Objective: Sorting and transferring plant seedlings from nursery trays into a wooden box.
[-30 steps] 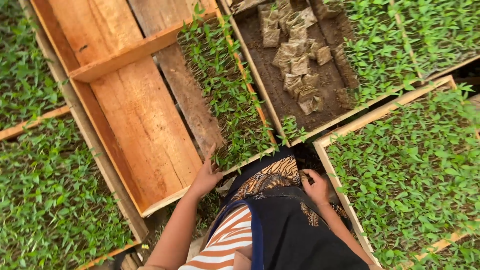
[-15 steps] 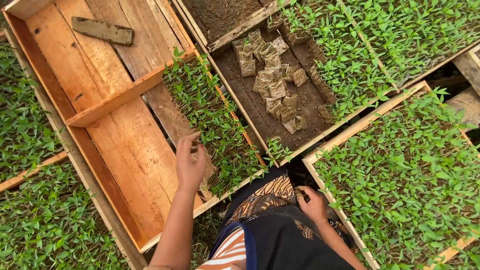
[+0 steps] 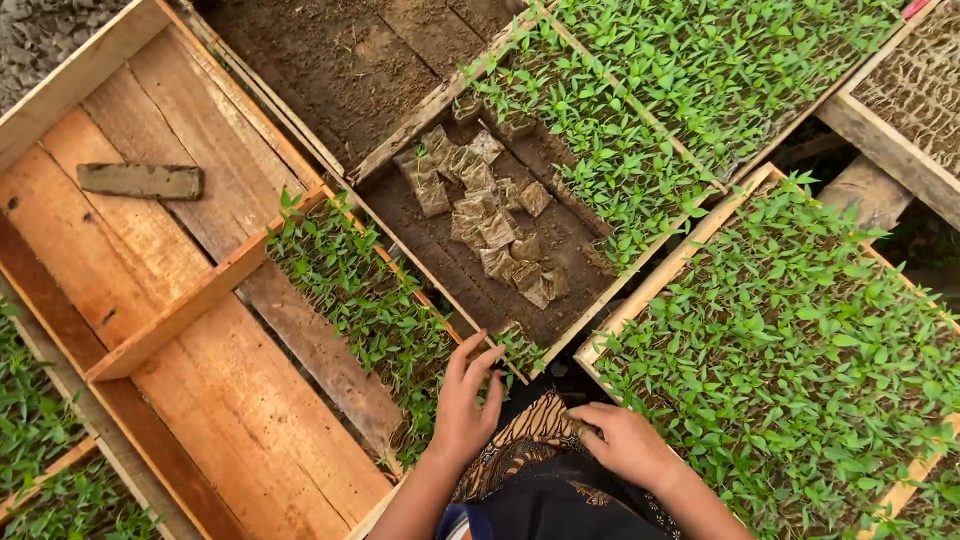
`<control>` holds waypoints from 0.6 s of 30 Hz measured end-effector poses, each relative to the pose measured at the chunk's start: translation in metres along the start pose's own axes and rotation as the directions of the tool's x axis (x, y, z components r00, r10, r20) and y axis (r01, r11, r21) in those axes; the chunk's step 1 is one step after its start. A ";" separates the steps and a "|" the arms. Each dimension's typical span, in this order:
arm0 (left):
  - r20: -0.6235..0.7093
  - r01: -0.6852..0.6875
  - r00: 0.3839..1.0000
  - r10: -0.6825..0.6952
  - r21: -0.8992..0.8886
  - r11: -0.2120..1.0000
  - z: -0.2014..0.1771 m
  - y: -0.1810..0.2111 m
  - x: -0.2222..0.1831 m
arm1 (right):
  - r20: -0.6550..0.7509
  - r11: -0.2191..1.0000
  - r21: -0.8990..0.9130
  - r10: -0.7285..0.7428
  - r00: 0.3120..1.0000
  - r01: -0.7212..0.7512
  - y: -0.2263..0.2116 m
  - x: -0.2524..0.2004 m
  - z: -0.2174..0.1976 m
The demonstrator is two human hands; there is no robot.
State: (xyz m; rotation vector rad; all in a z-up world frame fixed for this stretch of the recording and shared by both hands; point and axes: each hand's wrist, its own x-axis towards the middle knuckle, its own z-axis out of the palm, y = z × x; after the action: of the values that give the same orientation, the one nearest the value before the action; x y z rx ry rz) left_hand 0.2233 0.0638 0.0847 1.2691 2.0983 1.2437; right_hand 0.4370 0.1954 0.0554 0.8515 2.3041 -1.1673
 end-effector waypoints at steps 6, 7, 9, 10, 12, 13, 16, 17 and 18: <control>-0.228 -0.006 0.974 0.012 0.025 1.000 -0.012 -0.020 -0.020 | -0.393 0.965 0.210 -0.062 0.917 0.155 -0.057 0.089 -0.116; -0.226 -0.014 0.974 0.019 0.025 1.000 -0.013 -0.022 -0.025 | -0.400 0.965 0.211 -0.061 0.914 0.156 -0.059 0.117 -0.129; -0.181 0.093 0.980 -0.085 0.036 0.995 -0.015 -0.026 -0.035 | -0.455 0.988 0.145 0.012 0.890 0.061 -0.062 0.174 -0.157; -0.182 0.086 0.980 -0.078 0.039 0.996 -0.011 -0.028 -0.039 | -0.461 0.987 0.146 0.010 0.887 0.065 -0.061 0.200 -0.165; -0.260 0.130 0.960 -0.108 0.069 0.989 -0.006 -0.033 -0.046 | -0.466 0.999 0.018 0.039 0.884 -0.034 -0.058 0.253 -0.179; -0.259 0.123 0.961 -0.101 0.073 0.990 -0.005 -0.031 -0.046 | -0.471 0.999 0.022 0.038 0.881 -0.032 -0.048 0.280 -0.181; -0.231 0.258 0.943 -0.238 0.062 0.964 -0.003 -0.040 -0.056 | -0.646 0.945 -0.326 -0.212 0.734 -0.014 -0.030 0.341 -0.190; -0.209 0.264 0.946 -0.246 0.062 0.963 0.000 -0.053 -0.061 | -0.676 0.886 -0.463 -0.339 0.654 -0.020 -0.032 0.349 -0.198; -0.187 0.270 0.949 -0.254 0.062 0.961 0.003 -0.067 -0.066 | -0.679 0.807 -0.589 -0.465 0.568 -0.043 -0.034 0.356 -0.205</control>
State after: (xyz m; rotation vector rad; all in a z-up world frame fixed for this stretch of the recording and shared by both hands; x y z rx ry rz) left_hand 0.2254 -0.0043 0.0200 0.9003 2.3786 1.1953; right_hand 0.1372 0.4669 -0.0252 0.9858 3.3220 -0.0213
